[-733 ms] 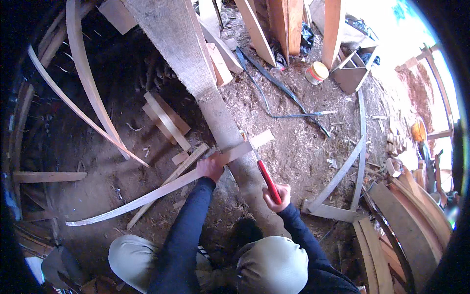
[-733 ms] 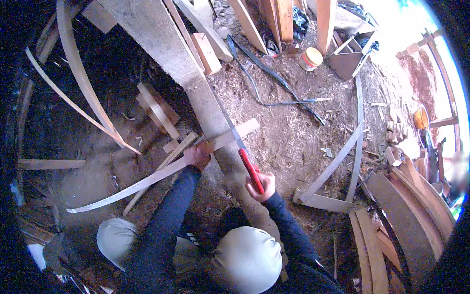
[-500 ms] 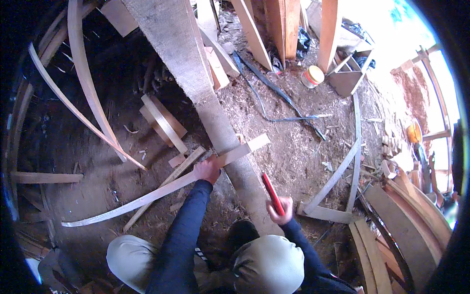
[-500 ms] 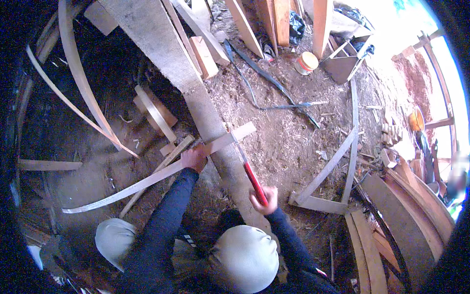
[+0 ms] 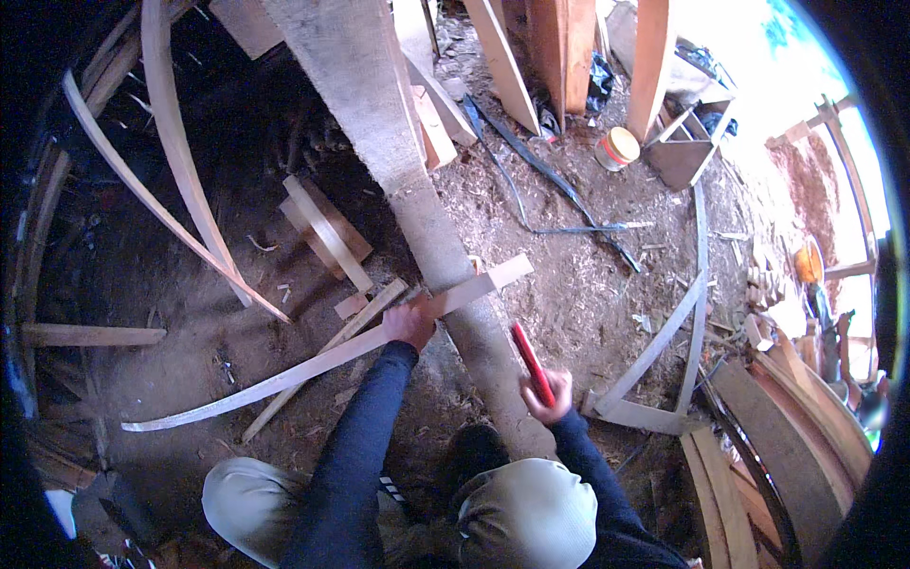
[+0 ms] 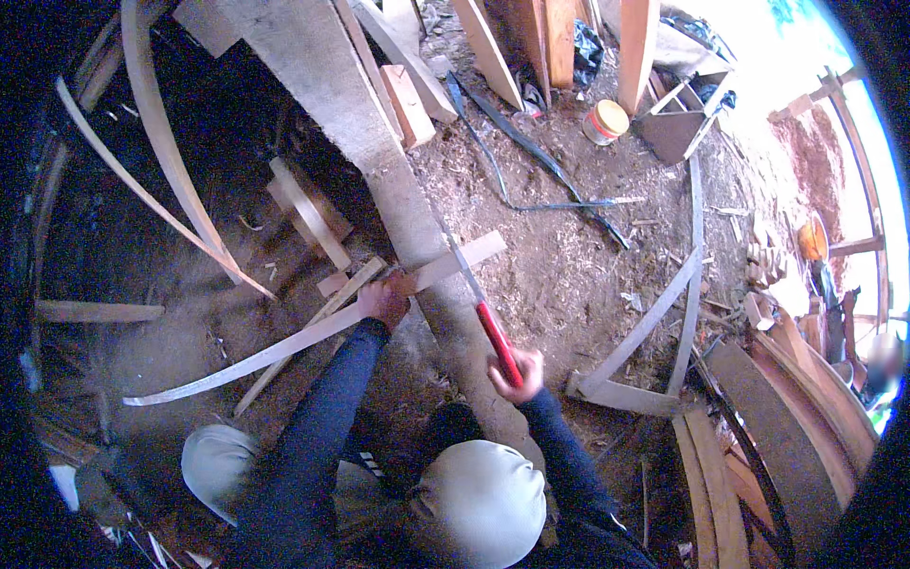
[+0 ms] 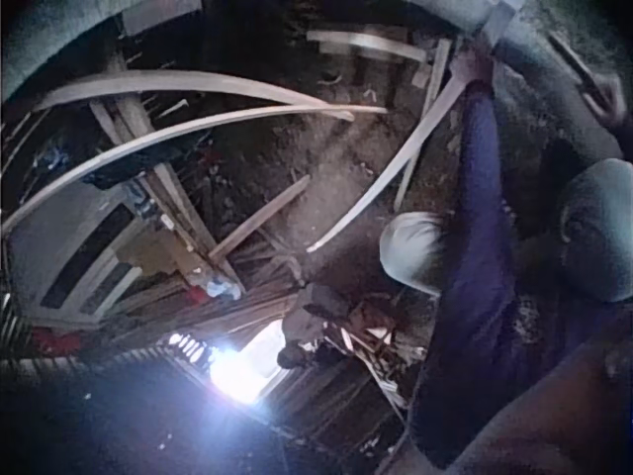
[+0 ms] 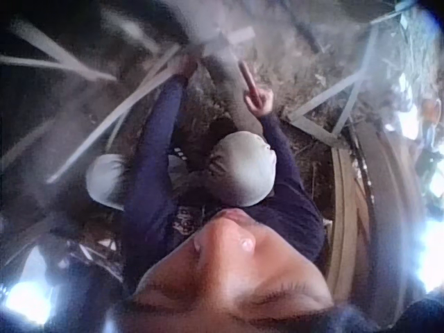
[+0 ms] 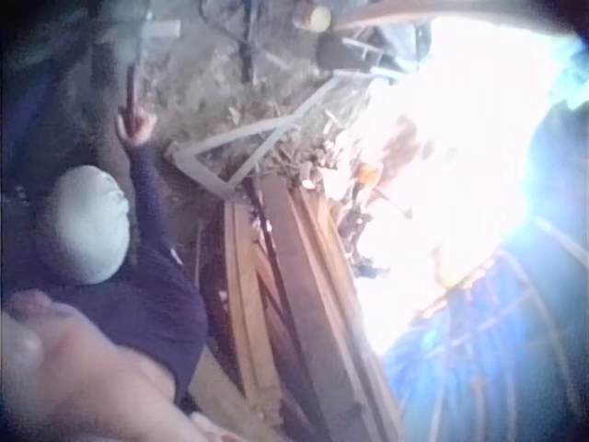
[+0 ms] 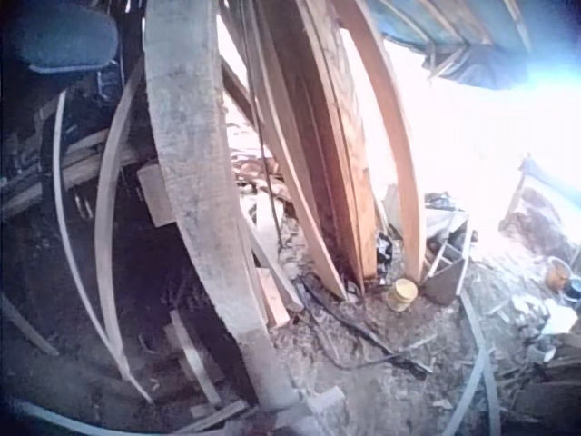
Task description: The person uses a red hand saw to cut a small rectangular block of wood. They hold the wood with their left hand and saw with their right hand, then inspect the cut piece and place it on a larger wooden structure.
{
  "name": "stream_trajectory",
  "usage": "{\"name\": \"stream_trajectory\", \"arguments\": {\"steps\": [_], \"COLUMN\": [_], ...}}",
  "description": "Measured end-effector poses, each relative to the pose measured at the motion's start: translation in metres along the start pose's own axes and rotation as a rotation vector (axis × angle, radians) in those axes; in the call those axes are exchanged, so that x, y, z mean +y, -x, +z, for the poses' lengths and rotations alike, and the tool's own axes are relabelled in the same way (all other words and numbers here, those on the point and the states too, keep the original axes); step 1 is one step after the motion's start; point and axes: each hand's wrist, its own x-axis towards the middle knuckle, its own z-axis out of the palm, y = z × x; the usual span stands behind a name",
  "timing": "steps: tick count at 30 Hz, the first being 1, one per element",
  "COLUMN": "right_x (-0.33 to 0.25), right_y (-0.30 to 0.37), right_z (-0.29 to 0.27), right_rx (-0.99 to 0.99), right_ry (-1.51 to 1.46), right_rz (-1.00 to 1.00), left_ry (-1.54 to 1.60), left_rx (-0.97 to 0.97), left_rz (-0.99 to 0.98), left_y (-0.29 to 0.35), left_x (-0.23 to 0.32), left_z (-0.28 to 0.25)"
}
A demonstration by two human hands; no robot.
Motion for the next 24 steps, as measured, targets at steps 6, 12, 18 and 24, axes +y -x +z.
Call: {"name": "stream_trajectory", "arguments": {"steps": [6,12,18,24], "right_x": [-0.007,0.005,-0.01,-0.005], "right_y": [0.03,0.031,0.001,0.045], "right_z": [-0.027,-0.02,-0.01,-0.016], "right_rx": [-0.035,-0.051,0.003,-0.019], "right_ry": [0.057,0.023,0.007,0.059], "right_rz": [0.054,0.056,0.074,0.049], "left_ry": [-0.021,-0.021,0.034,0.014], "left_rx": [-0.002,-0.016,-0.02,0.061], "left_rz": [0.016,0.003,0.024,0.039], "left_y": [-0.003,-0.007,-0.002,-0.004], "left_x": [0.006,-0.008,0.011,-0.012], "left_z": [-0.003,0.02,-0.008,0.023]}}
